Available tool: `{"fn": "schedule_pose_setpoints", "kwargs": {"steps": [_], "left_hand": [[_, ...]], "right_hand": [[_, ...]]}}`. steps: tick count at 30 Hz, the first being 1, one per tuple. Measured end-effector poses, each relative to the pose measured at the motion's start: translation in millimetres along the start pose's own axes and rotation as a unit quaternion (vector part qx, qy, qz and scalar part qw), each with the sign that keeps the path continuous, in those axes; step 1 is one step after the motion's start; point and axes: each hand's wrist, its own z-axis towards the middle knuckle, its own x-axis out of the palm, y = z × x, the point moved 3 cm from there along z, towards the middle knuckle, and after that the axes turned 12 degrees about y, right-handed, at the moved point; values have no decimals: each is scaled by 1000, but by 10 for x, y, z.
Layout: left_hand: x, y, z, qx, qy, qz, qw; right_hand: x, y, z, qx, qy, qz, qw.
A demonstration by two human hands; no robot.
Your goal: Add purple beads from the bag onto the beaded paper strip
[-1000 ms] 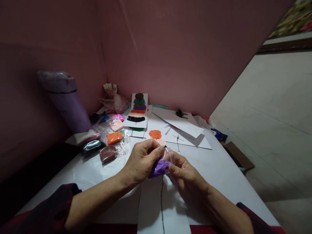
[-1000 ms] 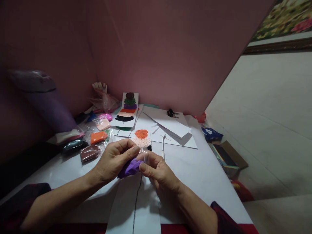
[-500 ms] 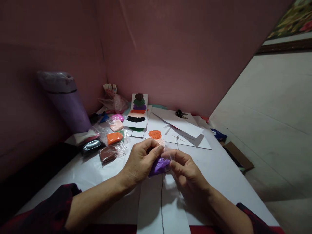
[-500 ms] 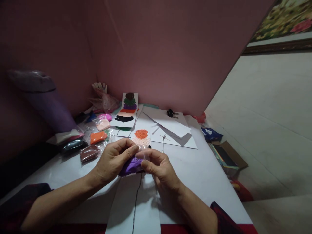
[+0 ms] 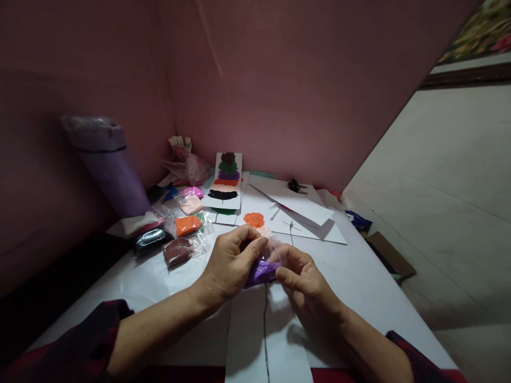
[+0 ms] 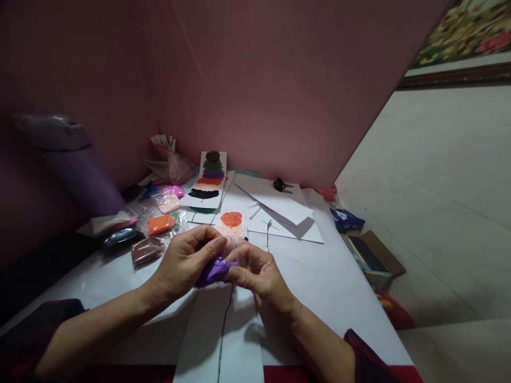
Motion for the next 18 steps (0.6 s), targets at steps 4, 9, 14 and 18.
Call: {"fn": "schedule_pose_setpoints", "kwargs": {"steps": [4, 9, 14, 18], "left_hand": [[-2, 2, 12, 2, 11, 11, 1000], [5, 12, 16, 0, 20, 24, 1000], [16, 22, 20, 5, 24, 32, 999], [13, 23, 28, 6, 23, 27, 999]], "right_hand": [[-23, -1, 22, -8, 39, -49, 998], [-46, -11, 12, 28, 55, -92, 994], [-34, 10, 8, 58, 70, -125, 988], [-28, 21, 16, 58, 77, -118, 988]]}}
